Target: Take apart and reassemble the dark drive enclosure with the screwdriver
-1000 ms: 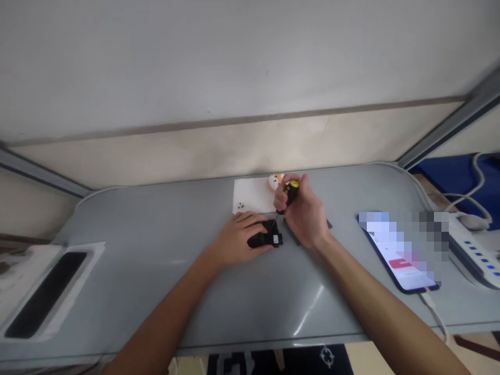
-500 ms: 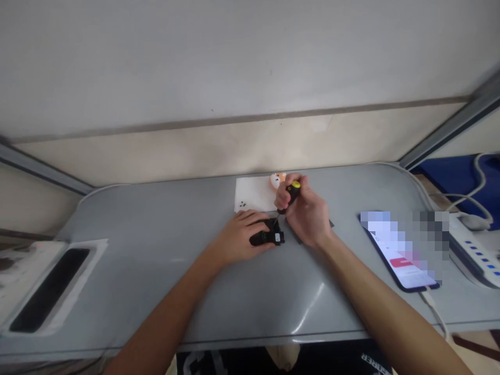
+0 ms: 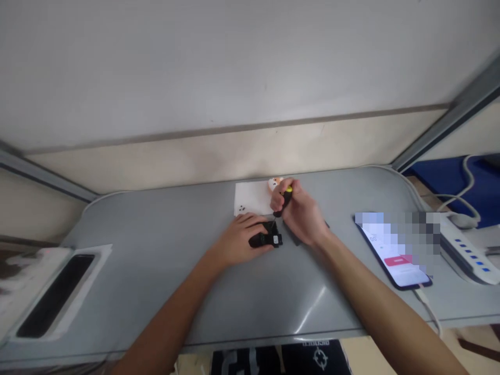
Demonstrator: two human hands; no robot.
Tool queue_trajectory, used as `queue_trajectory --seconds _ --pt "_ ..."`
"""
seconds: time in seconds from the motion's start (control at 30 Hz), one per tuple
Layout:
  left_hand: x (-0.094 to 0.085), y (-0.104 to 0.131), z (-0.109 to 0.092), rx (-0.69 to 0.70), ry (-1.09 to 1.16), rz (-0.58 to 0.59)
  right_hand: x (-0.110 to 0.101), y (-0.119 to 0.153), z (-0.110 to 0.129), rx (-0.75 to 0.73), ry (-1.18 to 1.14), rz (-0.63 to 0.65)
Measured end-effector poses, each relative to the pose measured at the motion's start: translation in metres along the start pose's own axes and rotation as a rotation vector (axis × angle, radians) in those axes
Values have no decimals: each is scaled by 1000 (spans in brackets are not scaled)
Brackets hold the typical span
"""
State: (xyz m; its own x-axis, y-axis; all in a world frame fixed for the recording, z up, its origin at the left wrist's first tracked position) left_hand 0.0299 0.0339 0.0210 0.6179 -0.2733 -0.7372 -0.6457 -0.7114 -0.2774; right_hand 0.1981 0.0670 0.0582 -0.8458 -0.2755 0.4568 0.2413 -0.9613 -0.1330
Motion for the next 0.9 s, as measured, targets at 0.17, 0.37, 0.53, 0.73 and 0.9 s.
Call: queue_trajectory --seconds 0.17,0.37,0.53,0.73,0.9 --pt "-1 0 -2 0 -19 7 0 0 1 -27 -70 -13" --pt "-1 0 -2 15 -18 3 -9 -6 1 -18 9 41" --pt "-1 0 -1 12 -22 2 -3 -5 -7 3 -166 19" --pt "0 1 -2 20 -30 -2 -4 -2 -4 -49 -82 34" --pt "-1 1 -3 5 -34 -8 -5 -4 -7 -14 27 99"
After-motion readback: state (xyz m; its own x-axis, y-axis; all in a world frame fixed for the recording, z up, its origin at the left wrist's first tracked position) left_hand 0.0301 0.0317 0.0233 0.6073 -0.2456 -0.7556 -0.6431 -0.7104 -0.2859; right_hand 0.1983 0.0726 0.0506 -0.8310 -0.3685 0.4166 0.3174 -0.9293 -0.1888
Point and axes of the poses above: each hand's wrist, its own y-axis away from the middle knuckle, its own x-axis out of the palm, z = x × y, the point moved 4 cm from there along -y, towards the middle knuckle, and after that the axes turned 11 degrees about y, right-handed, at the moved point
